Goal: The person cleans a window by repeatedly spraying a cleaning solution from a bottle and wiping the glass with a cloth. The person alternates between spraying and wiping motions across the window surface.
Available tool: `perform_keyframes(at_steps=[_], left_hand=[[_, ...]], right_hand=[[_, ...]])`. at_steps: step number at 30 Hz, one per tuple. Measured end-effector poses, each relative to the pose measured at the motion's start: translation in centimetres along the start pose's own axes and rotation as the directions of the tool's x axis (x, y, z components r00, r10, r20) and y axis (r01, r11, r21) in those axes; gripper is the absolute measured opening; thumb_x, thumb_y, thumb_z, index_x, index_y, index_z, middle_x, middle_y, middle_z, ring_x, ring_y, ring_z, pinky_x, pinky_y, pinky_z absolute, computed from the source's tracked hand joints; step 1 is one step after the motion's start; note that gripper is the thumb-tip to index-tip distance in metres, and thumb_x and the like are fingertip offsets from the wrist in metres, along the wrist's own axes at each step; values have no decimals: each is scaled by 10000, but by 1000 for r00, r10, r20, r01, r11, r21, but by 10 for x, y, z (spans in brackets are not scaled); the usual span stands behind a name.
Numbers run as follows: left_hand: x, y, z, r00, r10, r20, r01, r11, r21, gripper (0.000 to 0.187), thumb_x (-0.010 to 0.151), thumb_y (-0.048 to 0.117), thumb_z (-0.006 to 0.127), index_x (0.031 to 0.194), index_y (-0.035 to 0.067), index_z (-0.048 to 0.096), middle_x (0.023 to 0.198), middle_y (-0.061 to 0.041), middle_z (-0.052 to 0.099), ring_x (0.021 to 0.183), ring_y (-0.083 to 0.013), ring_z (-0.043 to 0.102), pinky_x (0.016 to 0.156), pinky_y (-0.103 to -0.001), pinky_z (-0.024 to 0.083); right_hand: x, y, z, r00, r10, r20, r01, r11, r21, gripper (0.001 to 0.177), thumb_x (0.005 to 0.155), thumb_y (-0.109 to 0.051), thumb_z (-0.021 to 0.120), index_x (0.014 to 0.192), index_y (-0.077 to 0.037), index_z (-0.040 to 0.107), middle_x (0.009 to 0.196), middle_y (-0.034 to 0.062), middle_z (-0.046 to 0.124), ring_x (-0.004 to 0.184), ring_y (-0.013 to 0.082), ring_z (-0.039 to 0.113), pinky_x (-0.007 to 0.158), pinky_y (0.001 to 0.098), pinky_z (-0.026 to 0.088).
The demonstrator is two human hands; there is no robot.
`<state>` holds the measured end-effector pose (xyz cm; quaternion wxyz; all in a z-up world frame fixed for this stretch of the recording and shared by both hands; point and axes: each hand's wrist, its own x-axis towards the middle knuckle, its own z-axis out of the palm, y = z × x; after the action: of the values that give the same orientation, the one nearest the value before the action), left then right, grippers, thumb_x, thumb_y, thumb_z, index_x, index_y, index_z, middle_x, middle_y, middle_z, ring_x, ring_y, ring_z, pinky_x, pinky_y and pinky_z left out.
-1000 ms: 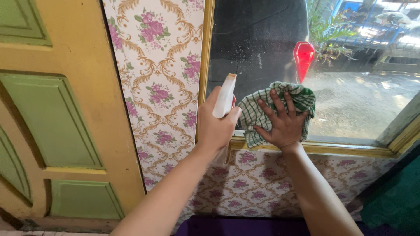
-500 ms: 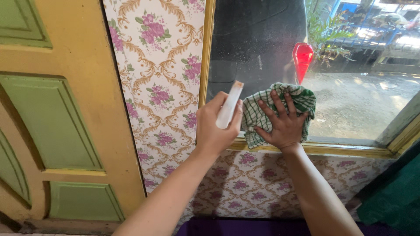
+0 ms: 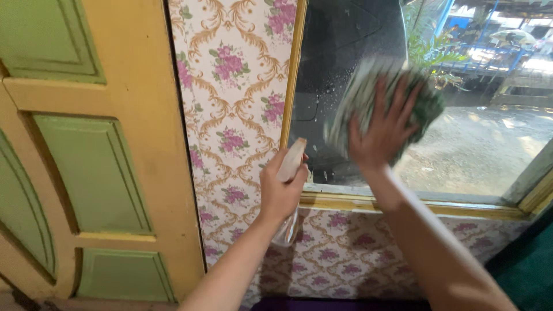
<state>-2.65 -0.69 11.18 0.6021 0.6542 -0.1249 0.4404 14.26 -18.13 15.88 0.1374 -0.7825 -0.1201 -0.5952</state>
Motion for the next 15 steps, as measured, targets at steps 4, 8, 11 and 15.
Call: perform_keyframes(at_steps=[4,8,11,15], left_hand=[[-3,-17,-8,991,-52,122,67,990,-121,292,884,35,637,1170,23,694,924,-35,725,841,-96,666,769,-273,546],[3,-28,-15,977,-49,207,98,966,-238,296,901,9,604,1180,-12,699,969,-51,738,903,-103,674,838,-273,551],[2,-32,-17,974,-53,221,101,972,-213,312,901,15,611,1199,-23,694,976,-50,740,909,-112,691,846,-274,560],[-1,-32,-16,982,-57,183,101,966,-239,382,884,-11,601,1259,-25,675,979,-71,734,912,-126,689,851,-281,558]], right_hand=[[117,-59,8,970,219,-103,-234,957,-171,655,1147,-587,344,1688,-302,109,1782,17,8,1655,303,25,1286,733,149],[142,-107,-6,997,73,-24,-75,992,-98,642,1157,-519,438,1698,-258,210,1787,50,81,1658,324,70,1268,705,205],[107,-119,-20,990,-130,-62,132,991,16,744,1076,-418,556,1717,-218,234,1776,56,107,1647,327,98,1233,685,256],[58,-121,-23,968,-193,-158,211,972,105,774,1027,-364,611,1680,-233,217,1736,30,89,1616,290,115,1217,675,290]])
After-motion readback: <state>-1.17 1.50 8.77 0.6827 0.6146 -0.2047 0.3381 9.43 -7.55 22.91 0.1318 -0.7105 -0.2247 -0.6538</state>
